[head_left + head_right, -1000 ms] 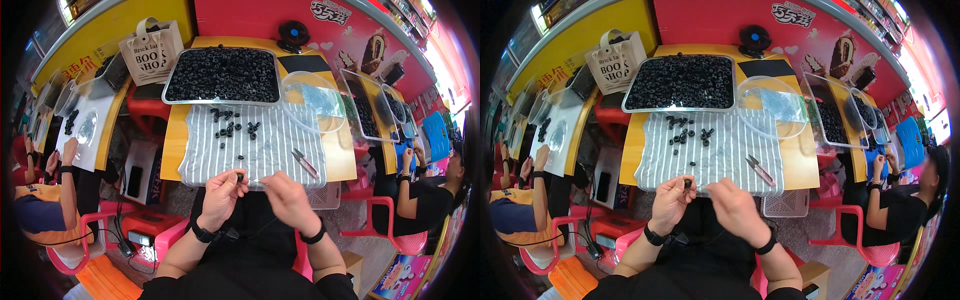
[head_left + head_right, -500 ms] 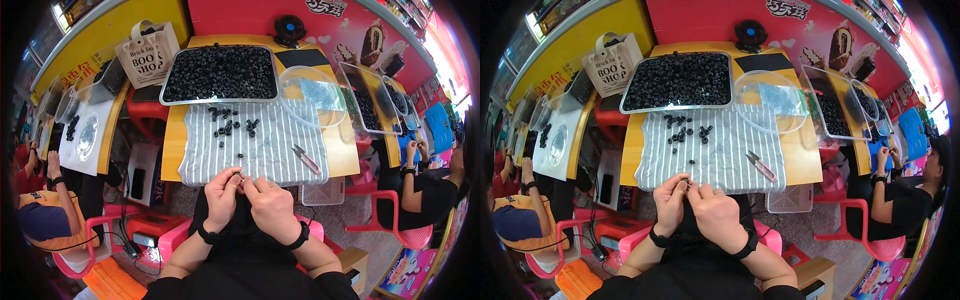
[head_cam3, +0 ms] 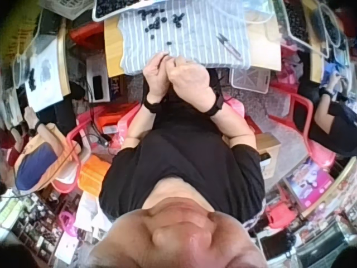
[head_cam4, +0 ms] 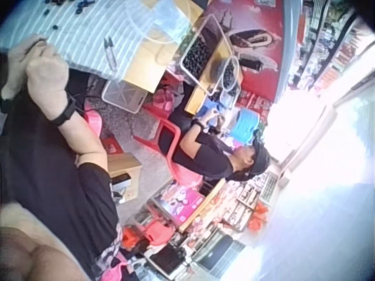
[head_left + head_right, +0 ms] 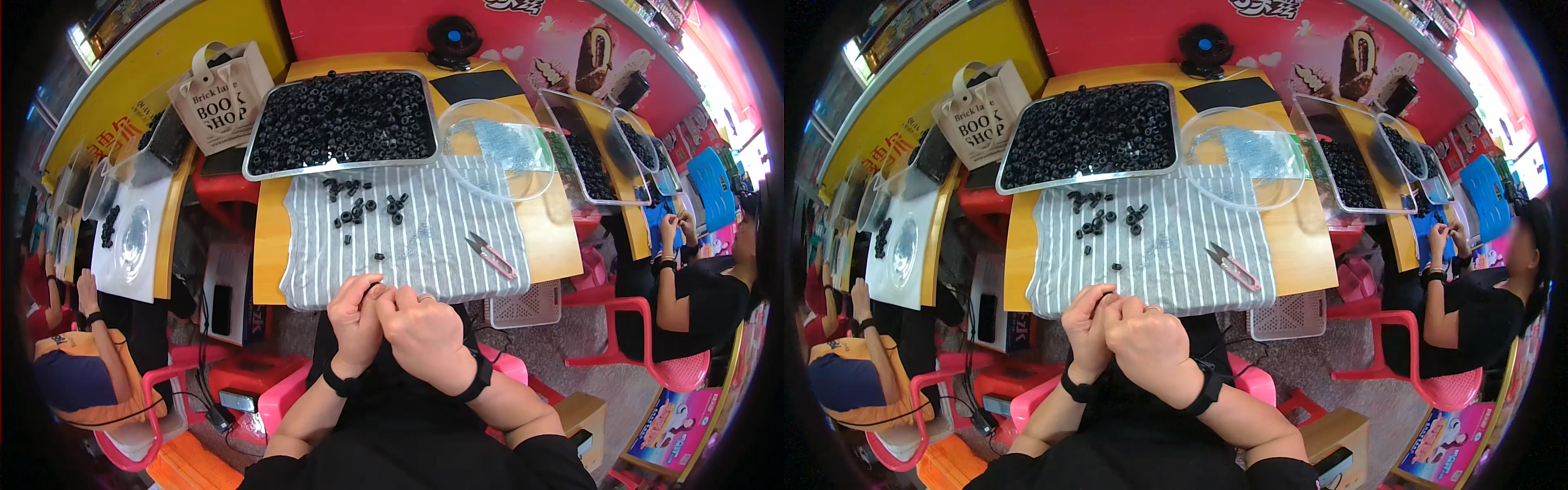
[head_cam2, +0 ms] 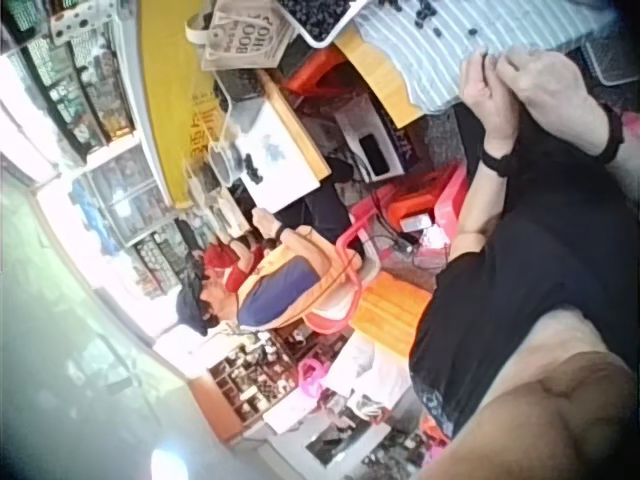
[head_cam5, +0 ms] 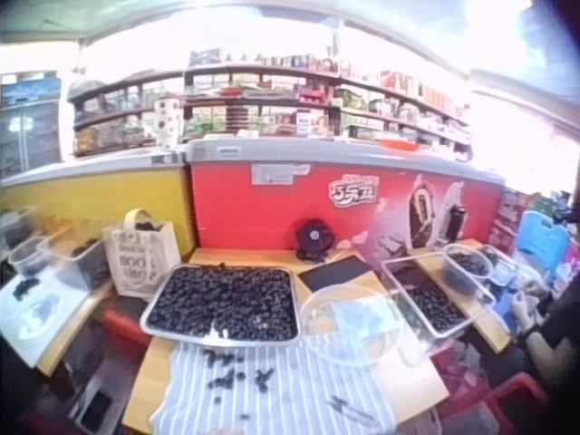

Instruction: Manually inspect and sort small black plastic components into different groups on a striped cloth.

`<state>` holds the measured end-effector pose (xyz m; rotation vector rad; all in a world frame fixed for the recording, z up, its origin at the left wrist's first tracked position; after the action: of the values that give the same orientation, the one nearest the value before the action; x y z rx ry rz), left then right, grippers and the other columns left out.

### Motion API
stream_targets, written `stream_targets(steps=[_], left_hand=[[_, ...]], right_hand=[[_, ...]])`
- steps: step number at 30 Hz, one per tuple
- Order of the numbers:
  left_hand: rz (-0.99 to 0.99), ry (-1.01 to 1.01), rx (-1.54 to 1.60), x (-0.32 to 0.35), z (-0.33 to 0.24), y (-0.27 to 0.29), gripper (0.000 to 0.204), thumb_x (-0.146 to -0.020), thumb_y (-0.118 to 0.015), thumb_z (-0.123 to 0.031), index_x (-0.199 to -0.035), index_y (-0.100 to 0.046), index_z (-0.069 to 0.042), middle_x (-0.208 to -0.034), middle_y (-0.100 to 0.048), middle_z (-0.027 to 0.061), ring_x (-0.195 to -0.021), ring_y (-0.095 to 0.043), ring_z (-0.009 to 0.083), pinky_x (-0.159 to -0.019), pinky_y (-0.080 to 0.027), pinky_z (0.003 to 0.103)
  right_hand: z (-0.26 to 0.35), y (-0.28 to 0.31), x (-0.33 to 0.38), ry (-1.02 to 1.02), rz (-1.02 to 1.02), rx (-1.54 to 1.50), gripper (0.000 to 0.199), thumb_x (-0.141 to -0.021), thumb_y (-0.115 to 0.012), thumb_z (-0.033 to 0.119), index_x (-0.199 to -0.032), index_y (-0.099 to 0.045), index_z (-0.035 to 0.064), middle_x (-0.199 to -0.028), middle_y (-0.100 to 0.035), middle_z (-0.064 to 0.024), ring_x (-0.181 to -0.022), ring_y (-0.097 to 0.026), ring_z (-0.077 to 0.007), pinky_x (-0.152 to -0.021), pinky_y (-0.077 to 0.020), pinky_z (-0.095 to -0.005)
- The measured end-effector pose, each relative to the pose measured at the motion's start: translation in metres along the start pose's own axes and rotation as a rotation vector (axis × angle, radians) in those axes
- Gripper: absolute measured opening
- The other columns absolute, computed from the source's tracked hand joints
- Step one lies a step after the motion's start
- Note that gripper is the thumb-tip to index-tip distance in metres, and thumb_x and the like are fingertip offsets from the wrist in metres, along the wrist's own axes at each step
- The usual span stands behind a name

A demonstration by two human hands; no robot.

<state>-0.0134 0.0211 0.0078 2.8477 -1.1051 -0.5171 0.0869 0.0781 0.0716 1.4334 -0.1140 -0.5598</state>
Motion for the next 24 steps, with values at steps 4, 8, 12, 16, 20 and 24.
stream_targets(steps=[4, 8, 12, 16, 20, 24], left_hand=[[0.034, 0.108, 0.186, -0.002, -0.008, -0.001, 0.013, -0.096, -0.06, 0.0, -0.104, -0.068, 0.005, -0.088, -0.064, 0.0076, -0.066, -0.062, 0.0103, -0.056, -0.048, 0.022], [0.115, 0.149, 0.281, -0.009, -0.001, -0.006, 0.015, -0.094, -0.062, 0.002, -0.108, -0.068, 0.005, -0.09, -0.063, 0.0067, -0.066, -0.062, 0.0095, -0.056, -0.048, 0.021], [0.205, 0.027, 0.262, -0.009, -0.009, -0.021, 0.032, -0.088, -0.068, 0.006, -0.12, -0.065, 0.003, -0.092, -0.064, 0.0079, -0.07, -0.062, 0.0115, -0.06, -0.05, 0.024], [0.198, -0.142, 0.034, -0.01, -0.015, -0.021, 0.065, -0.079, -0.074, 0.009, -0.139, -0.053, -0.001, -0.093, -0.065, 0.0117, -0.074, -0.064, 0.0164, -0.066, -0.054, 0.028], [0.249, -0.21, -0.145, -0.014, -0.023, -0.033, 0.067, -0.076, -0.074, 0.01, -0.139, -0.053, -0.001, -0.092, -0.065, 0.0142, -0.076, -0.066, 0.0225, -0.067, -0.055, 0.031], [0.234, -0.316, -0.188, -0.017, -0.012, -0.043, 0.069, -0.073, -0.068, 0.014, -0.139, -0.051, 0.0, -0.093, -0.063, 0.017, -0.078, -0.066, 0.0303, -0.068, -0.054, 0.038]], right_hand=[[-0.039, 0.018, 0.007, -0.07, 0.029, -0.379, 0.026, -0.078, -0.06, -0.001, -0.101, -0.066, 0.0073, -0.08, -0.06, -0.0141, -0.067, -0.064, -0.0357, -0.058, -0.0505, -0.046], [-0.1, 0.028, 0.008, -0.236, -0.176, -0.236, 0.018, -0.083, -0.055, -0.006, -0.096, -0.064, 0.0013, -0.083, -0.061, -0.0199, -0.074, -0.061, -0.0434, -0.063, -0.0478, -0.0485], [-0.151, 0.016, 0.003, -0.283, -0.202, -0.106, 0.017, -0.082, -0.055, -0.007, -0.097, -0.063, -0.001, -0.083, -0.061, -0.0199, -0.074, -0.06, -0.0414, -0.065, -0.0473, -0.048], [-0.137, 0.02, -0.004, -0.103, -0.416, -0.221, 0.018, -0.081, -0.061, -0.007, -0.098, -0.065, -0.0025, -0.083, -0.061, -0.0159, -0.072, -0.061, -0.0354, -0.064, -0.0485, -0.0421], [-0.098, -0.001, -0.001, -0.097, -0.204, -0.951, 0.012, -0.083, -0.07, -0.001, -0.094, -0.066, -0.0017, -0.085, -0.063, -0.0153, -0.077, -0.063, -0.0338, -0.065, -0.0492, -0.0387], [-0.08, -0.011, -0.007, -0.018, -0.205, -0.785, 0.015, -0.078, -0.071, -0.001, -0.093, -0.066, 0.0005, -0.083, -0.062, -0.0138, -0.077, -0.062, -0.0335, -0.065, -0.0493, -0.04]])
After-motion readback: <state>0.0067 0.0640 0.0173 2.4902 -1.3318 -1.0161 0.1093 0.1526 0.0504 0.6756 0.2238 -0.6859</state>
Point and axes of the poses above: each hand's wrist, its own x-axis away from the middle knuckle, its own y-axis out of the back of the hand, z = x × y, the point moved 4 cm from there along -x, towards the middle knuckle
